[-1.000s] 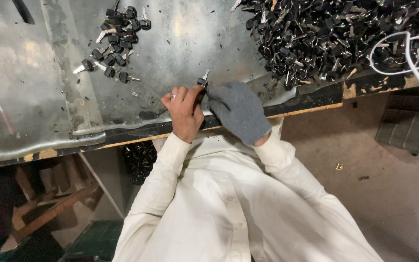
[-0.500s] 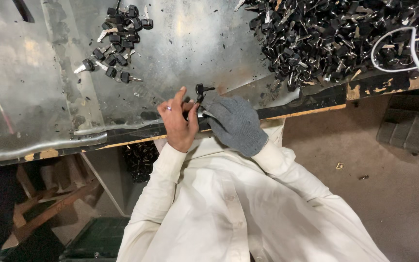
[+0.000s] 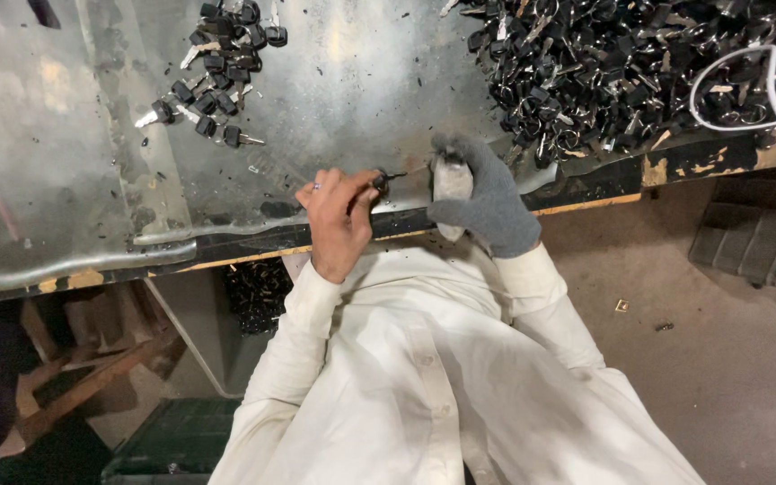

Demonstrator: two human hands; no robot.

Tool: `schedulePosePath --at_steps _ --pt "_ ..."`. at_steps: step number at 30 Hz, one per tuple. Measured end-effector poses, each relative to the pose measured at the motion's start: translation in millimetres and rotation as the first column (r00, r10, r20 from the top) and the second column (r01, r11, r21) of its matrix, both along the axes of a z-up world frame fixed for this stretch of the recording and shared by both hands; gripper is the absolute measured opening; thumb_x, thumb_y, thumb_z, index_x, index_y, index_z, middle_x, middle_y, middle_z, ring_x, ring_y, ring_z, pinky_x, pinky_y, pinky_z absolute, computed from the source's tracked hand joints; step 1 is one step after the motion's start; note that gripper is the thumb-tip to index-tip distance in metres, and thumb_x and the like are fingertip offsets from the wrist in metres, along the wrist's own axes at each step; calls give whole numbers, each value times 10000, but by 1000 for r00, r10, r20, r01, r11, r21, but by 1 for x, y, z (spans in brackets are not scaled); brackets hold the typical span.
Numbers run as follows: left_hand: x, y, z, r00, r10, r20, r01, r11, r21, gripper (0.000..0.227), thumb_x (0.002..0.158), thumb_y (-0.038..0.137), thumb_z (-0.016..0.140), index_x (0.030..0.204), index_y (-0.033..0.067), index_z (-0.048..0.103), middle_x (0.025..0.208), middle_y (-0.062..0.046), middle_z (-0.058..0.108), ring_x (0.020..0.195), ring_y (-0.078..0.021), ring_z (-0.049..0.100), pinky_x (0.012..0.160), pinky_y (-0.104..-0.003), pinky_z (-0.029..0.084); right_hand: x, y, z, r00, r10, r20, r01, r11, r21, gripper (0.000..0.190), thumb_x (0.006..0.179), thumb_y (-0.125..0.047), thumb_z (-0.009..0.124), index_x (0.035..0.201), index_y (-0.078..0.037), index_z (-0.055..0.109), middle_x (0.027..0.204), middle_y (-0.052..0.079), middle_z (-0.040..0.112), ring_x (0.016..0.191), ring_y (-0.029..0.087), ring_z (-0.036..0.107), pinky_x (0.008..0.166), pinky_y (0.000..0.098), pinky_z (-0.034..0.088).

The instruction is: The person picks up keys from a large pile on a metal table and uses pliers to remove the key rings. The separated keys are placed in a small pile while the rings are discarded. The person continues this process repeatedly throughout the clip.

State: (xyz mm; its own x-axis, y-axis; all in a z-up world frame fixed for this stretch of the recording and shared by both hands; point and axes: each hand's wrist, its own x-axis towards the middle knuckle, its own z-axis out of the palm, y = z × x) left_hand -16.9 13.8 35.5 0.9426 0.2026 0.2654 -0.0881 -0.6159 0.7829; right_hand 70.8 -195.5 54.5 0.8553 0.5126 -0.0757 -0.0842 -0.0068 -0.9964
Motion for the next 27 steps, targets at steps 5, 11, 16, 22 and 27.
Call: schedulePosePath --at_steps 5,11,16,22,27 --pt "-9 -14 26 964 -201 173 179 974 138 268 810 -16 670 1036 123 710 887 -21 541 907 -230 502 943 -404 246 -32 9 3 907 -68 416 194 943 -269 538 667 -75 885 1125 -58 604 1115 98 666 1005 202 677 903 342 561" --pt "-23 -8 20 941 -218 259 173 967 187 254 795 -10 687 1021 106 703 901 -12 604 925 -206 543 954 -405 240 -29 10 29 933 -50 358 130 970 -204 369 773 -101 853 1078 -71 648 1027 71 707 939 209 707 849 337 579" --pt "6 49 8 997 48 64 -72 881 467 215 907 60 699 1096 163 711 1030 -7 635 1069 -227 540 1033 -421 247 -20 -4 16 731 -9 683 334 876 -347 344 830 -84 804 1143 -57 664 1009 102 668 953 281 674 862 398 557" --pt "54 75 9 948 262 183 -312 884 350 288 1042 145 730 1315 97 656 1343 -100 616 1299 -273 518 1099 -456 241 -24 -9 -28 760 -166 629 422 862 -282 428 800 -130 836 1169 -40 640 983 113 660 894 242 685 789 378 583" --pt "175 -14 -2 955 -241 175 186 942 278 463 837 -16 731 1270 137 669 1253 -104 633 1133 -269 600 971 -430 421 -27 -11 -42 714 -174 679 439 866 -239 501 791 -144 846 1227 -30 628 1036 121 679 943 245 695 833 377 593"
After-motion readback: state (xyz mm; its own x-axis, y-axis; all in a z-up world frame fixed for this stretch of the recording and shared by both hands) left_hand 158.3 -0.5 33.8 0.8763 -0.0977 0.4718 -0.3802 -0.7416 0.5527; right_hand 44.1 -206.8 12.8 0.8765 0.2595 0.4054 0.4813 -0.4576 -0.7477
